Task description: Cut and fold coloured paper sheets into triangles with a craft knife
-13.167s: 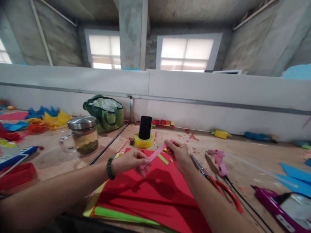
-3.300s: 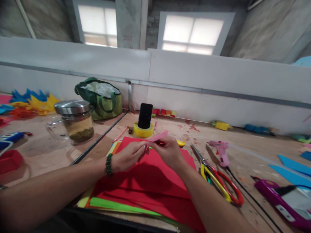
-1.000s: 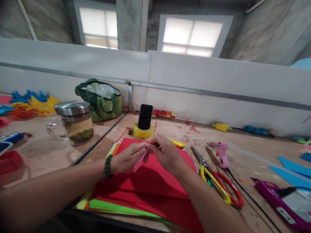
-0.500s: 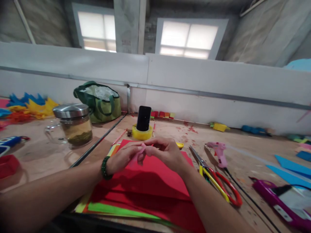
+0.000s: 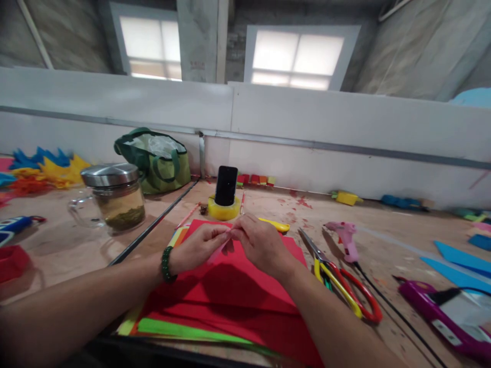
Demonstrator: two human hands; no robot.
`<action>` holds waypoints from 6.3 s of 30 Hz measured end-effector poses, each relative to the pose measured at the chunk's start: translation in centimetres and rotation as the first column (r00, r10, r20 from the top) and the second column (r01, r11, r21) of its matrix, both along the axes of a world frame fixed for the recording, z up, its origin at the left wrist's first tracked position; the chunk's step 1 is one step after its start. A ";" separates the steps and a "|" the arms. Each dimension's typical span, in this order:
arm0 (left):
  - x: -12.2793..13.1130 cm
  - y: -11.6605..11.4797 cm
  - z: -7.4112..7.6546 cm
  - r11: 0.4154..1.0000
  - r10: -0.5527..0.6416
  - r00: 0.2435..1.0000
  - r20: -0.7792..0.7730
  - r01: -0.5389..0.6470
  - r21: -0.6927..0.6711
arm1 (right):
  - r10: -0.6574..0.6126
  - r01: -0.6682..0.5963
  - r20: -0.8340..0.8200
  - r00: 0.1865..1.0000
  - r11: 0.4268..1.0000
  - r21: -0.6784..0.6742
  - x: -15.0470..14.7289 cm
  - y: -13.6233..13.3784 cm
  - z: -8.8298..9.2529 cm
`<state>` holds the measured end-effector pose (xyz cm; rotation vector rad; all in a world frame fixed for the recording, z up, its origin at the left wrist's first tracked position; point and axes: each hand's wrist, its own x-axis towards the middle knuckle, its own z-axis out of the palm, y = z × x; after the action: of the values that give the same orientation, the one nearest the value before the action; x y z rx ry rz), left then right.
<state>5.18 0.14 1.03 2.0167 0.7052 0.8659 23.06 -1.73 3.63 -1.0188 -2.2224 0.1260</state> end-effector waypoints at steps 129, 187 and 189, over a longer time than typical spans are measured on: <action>0.0 -0.4 0.2 0.995 0.095 0.993 0.073 -0.097 0.024 | 0.181 -0.154 -0.262 0.948 0.981 0.122 -0.8 -0.4 -0.6; 0.2 0.6 -0.7 0.984 0.178 0.971 0.159 -0.180 -0.002 | -0.195 -0.260 -0.595 0.780 0.764 -0.590 -1.7 0.8 -1.4; 0.2 0.5 -0.6 0.984 0.179 0.975 0.132 -0.179 -0.011 | -0.185 -0.227 -0.588 0.788 0.800 -0.555 -1.6 0.7 -1.0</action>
<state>5.38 0.62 0.38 1.8969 0.8195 1.0940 21.45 -1.02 2.68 -1.0606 -1.5763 1.0948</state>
